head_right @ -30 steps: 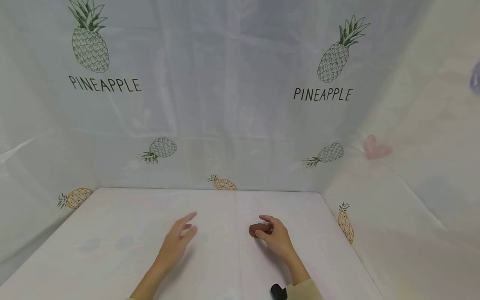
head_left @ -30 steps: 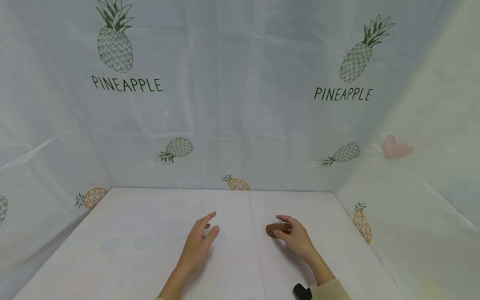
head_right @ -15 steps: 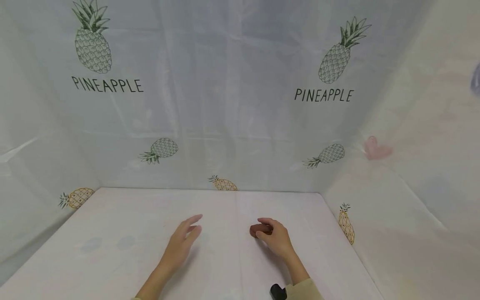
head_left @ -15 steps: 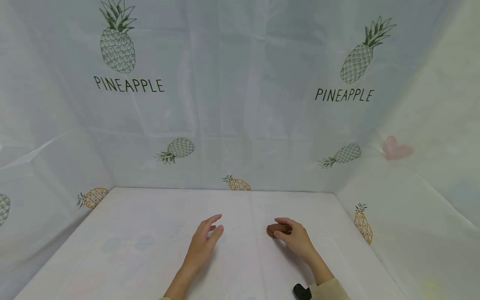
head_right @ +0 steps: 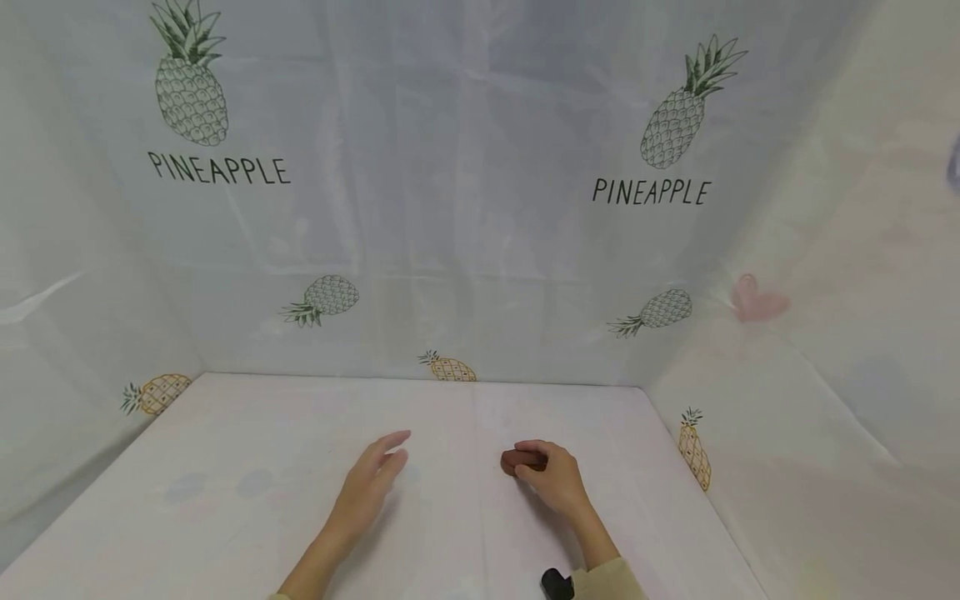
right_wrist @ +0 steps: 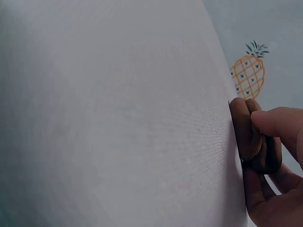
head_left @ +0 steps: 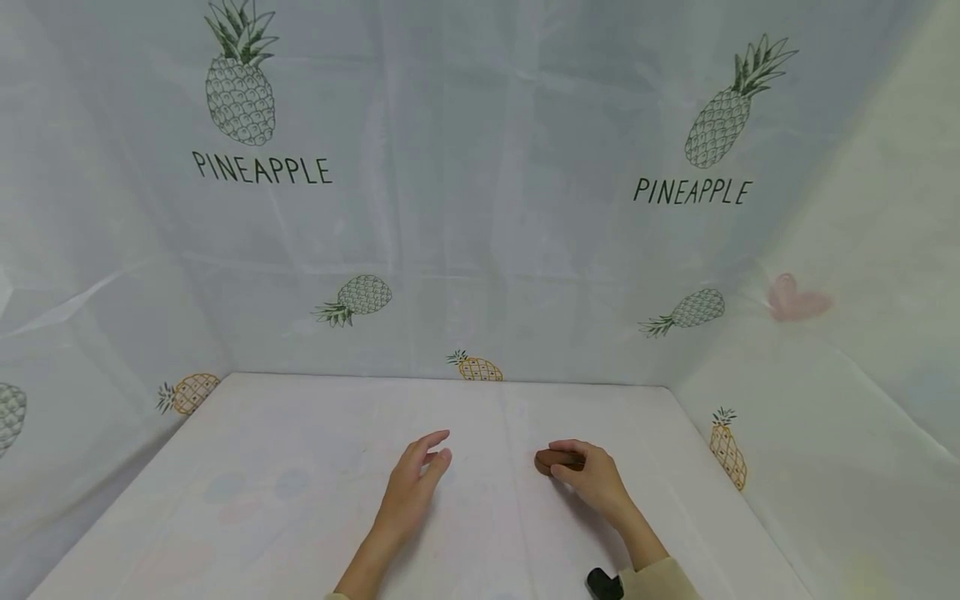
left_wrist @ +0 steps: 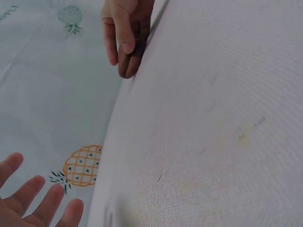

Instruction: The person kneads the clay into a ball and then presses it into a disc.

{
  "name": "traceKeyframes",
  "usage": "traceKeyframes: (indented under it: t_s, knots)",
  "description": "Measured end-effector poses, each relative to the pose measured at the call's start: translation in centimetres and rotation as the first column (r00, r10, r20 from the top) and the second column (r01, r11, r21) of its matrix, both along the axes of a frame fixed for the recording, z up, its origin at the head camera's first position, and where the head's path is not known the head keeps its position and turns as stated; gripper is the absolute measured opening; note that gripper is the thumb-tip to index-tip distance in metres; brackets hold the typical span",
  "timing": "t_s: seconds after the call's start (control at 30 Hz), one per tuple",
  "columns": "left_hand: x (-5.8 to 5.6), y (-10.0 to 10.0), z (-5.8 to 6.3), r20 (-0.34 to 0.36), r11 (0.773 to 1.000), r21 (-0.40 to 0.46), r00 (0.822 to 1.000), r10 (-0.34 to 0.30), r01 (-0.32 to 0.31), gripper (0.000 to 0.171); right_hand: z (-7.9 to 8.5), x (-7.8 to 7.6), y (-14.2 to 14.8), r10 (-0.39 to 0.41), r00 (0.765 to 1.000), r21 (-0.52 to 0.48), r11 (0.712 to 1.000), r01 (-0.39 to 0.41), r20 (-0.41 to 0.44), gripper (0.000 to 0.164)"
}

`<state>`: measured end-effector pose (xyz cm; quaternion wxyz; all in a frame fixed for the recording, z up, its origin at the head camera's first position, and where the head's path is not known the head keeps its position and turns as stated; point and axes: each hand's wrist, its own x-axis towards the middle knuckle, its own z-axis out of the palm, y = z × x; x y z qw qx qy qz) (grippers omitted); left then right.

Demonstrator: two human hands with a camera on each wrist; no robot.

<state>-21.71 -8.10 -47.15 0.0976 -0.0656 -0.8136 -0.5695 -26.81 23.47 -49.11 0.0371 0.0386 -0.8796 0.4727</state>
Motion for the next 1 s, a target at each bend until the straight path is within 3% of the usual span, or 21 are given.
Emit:
traceKeyframes:
  t_s: [0.53, 1.0]
  knots:
    - [0.2, 0.4, 0.2, 0.014, 0.999, 0.034, 1.000, -0.012, 0.012, 0.039, 0.2, 0.3, 0.0, -0.036, 0.998, 0.035, 0.999, 0.038, -0.052, 0.033]
    - [0.6, 0.7, 0.5, 0.014, 0.999, 0.043, 1.000, -0.009, 0.009, 0.042, 1.2, 1.0, -0.6, -0.036, 0.999, -0.030, 0.999, 0.035, -0.035, 0.033]
